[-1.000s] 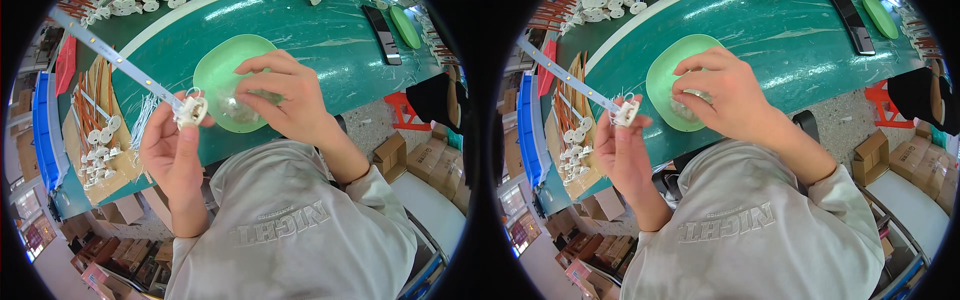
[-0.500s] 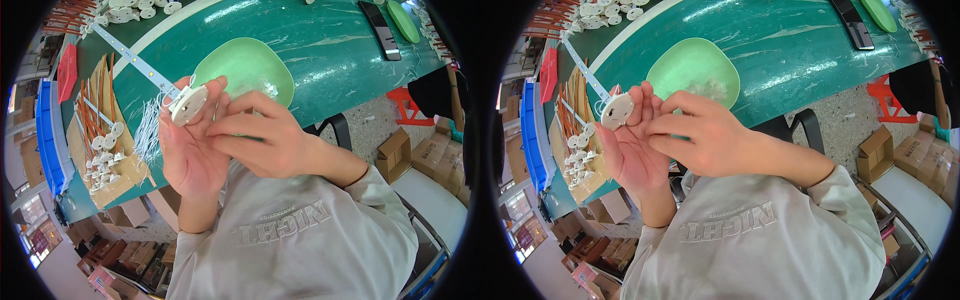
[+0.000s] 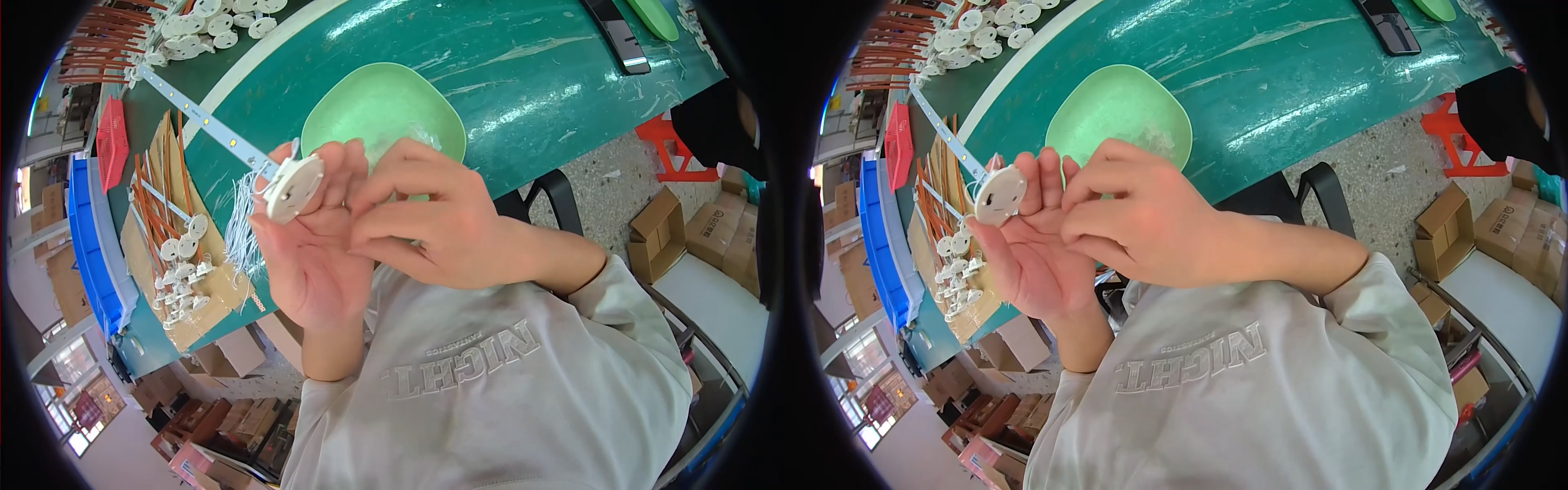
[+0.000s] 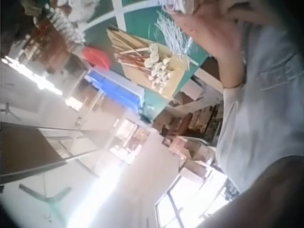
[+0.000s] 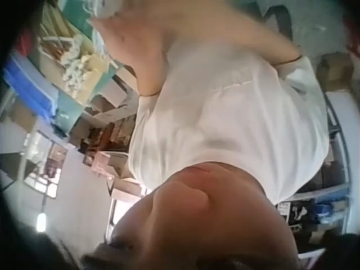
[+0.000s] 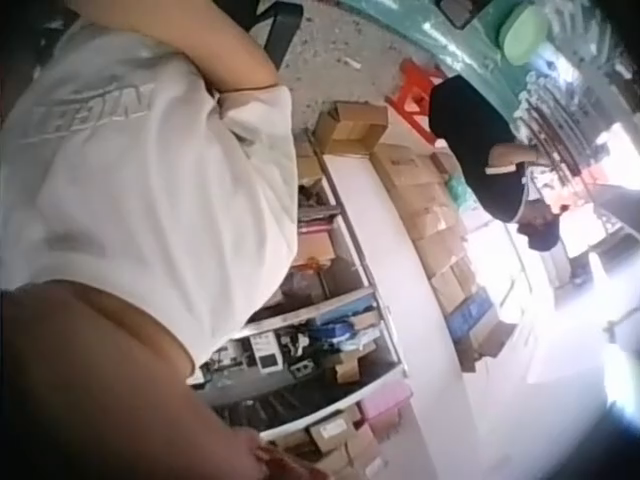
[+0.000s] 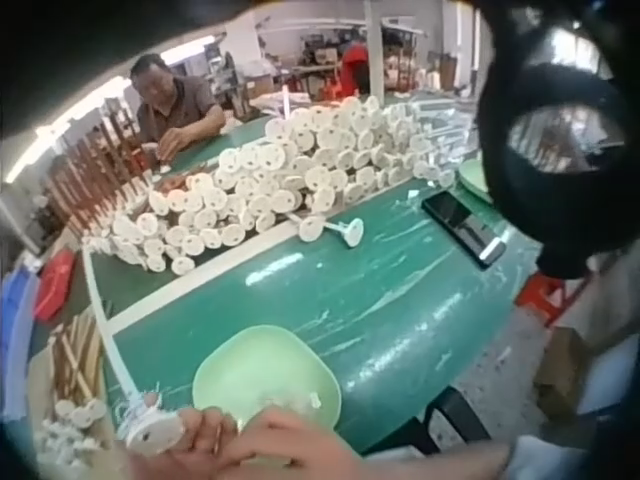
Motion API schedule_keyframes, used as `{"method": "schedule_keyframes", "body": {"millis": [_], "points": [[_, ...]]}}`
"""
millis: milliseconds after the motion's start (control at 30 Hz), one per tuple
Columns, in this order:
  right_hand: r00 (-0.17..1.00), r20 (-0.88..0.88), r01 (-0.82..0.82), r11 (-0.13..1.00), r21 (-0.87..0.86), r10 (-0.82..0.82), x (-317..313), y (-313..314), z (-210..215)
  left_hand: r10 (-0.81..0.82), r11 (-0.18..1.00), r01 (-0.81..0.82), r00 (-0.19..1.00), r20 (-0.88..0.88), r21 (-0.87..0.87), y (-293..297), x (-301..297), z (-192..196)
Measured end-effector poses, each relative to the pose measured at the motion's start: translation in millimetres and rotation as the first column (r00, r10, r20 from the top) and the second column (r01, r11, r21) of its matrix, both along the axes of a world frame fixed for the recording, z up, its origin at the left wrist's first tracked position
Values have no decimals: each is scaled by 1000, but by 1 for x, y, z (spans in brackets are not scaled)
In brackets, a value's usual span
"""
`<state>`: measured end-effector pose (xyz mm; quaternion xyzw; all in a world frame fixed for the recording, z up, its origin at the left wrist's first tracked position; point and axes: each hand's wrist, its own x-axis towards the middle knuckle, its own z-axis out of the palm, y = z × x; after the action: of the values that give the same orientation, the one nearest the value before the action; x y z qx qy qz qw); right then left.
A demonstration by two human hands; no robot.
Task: Assembling LED light components by attaching LED strips to circular plastic bases using small connectors.
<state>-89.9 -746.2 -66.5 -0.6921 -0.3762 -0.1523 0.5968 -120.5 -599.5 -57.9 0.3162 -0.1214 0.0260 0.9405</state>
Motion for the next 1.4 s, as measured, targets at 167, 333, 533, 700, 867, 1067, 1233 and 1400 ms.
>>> {"method": "schedule_keyframes", "body": {"millis": [167,333,533,700,867,1067,1233,1400], "points": [[997,67,22,996,85,-27,-1,2,-8,-25,996,27,1000,17,-82,6,5,-3],[982,31,186,981,61,-188,5,-5,11,-3,998,5,1000,19,-61,1,2,-7],[971,114,178,953,244,-210,12,0,19,94,994,-89,991,-92,64,-7,-6,1],[966,106,201,944,261,-235,12,-2,15,-3,1000,3,1000,24,16,-10,-3,-10],[984,70,139,956,257,-162,9,-3,15,27,999,-26,1000,-8,37,-11,-6,-11],[980,49,172,949,264,-192,6,0,15,40,996,-38,999,-29,75,-13,-7,-8],[990,80,91,967,240,-113,7,-3,15,29,999,-27,996,-82,29,-4,-5,-11],[995,92,0,970,242,-23,7,-10,21,-147,988,144,987,69,49,2,-7,-15]]}}
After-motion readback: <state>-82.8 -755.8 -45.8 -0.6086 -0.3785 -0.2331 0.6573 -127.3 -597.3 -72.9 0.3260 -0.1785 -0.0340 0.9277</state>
